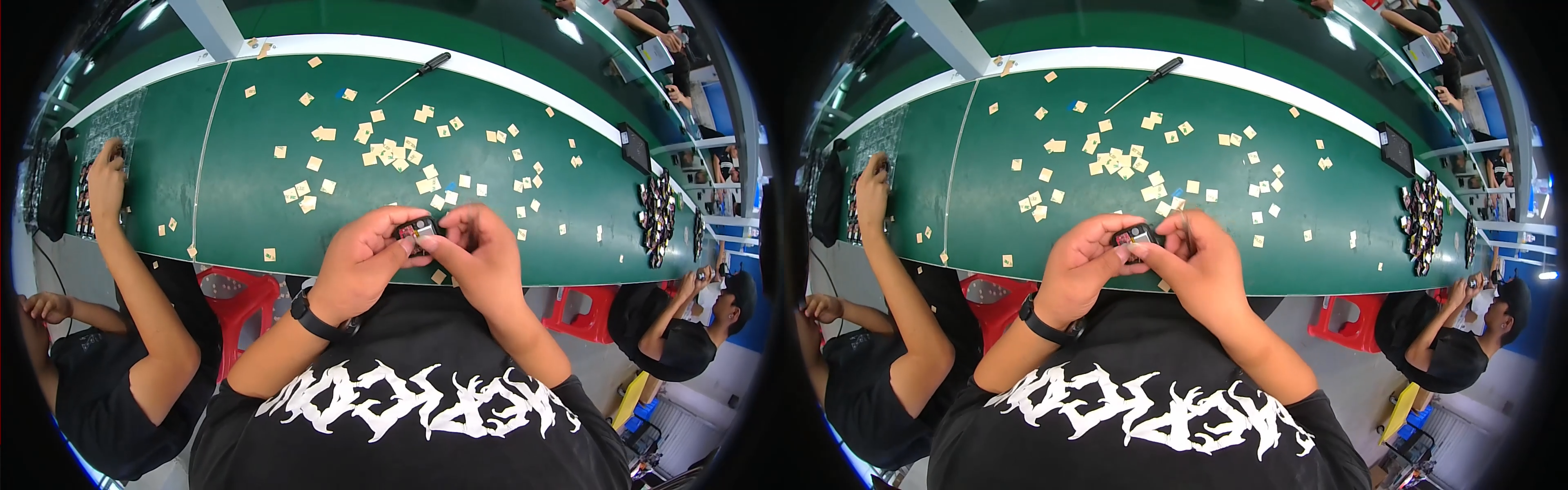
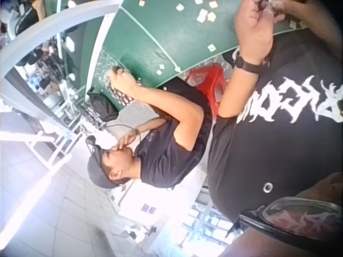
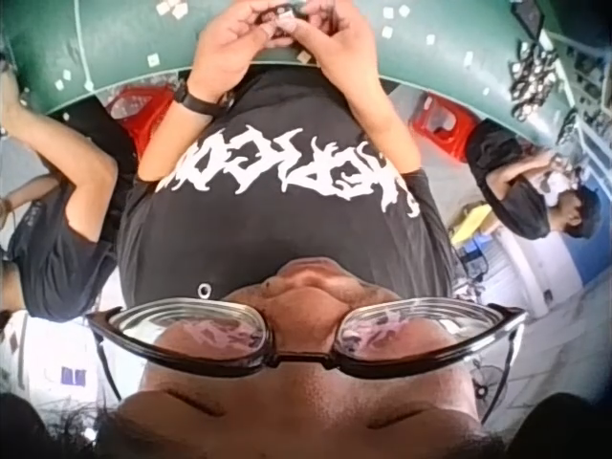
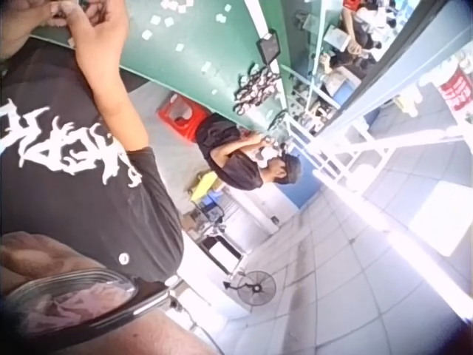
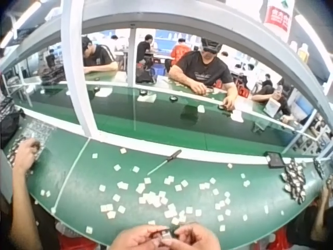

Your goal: Assemble internal components of a smartwatch module at an industrial workstation.

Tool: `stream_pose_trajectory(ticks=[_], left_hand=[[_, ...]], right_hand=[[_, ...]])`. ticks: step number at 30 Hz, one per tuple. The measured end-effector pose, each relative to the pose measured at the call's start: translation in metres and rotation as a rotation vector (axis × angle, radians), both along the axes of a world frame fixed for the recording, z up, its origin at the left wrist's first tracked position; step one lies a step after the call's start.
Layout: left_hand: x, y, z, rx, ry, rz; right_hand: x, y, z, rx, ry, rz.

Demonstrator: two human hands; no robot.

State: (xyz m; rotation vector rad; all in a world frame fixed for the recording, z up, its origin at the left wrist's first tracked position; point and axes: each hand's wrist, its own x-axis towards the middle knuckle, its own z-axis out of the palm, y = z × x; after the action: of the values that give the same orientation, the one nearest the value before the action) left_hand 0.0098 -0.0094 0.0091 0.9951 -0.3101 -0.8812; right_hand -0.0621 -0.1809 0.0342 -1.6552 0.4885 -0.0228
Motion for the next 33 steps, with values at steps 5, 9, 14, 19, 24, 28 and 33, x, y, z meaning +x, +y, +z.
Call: stream_pose_trajectory(ticks=[5,9,14,19,24,28,33], left_hand=[[-0.002,-0.001,0.004,-0.024,0.104,0.088],[-0.004,-0.004,-0.005,0.004,0.004,0.117],[-0.004,0.0,-0.005,0.049,-0.06,0.079],[-0.006,-0.001,-0.007,0.037,-0.099,0.09],[-0.003,-0.001,-0.005,0.116,-0.165,0.095],[-0.002,-0.006,-0.007,0.092,-0.149,0.099],[-0.003,-0.004,-0.002,0.107,-0.209,0.057]], right_hand=[[-0.022,-0.004,0.012,-0.608,-0.371,0.223],[-0.022,0.001,-0.002,-0.935,-0.404,0.307],[-0.03,0.005,-0.008,-1.034,-0.435,0.273],[-0.03,0.008,-0.012,-1.045,-0.408,0.227],[-0.027,0.005,-0.01,-0.842,-0.333,0.316],[-0.029,-0.01,0.0,-0.678,-0.27,0.322],[-0.055,-0.033,0.007,-0.475,-0.282,0.061]])
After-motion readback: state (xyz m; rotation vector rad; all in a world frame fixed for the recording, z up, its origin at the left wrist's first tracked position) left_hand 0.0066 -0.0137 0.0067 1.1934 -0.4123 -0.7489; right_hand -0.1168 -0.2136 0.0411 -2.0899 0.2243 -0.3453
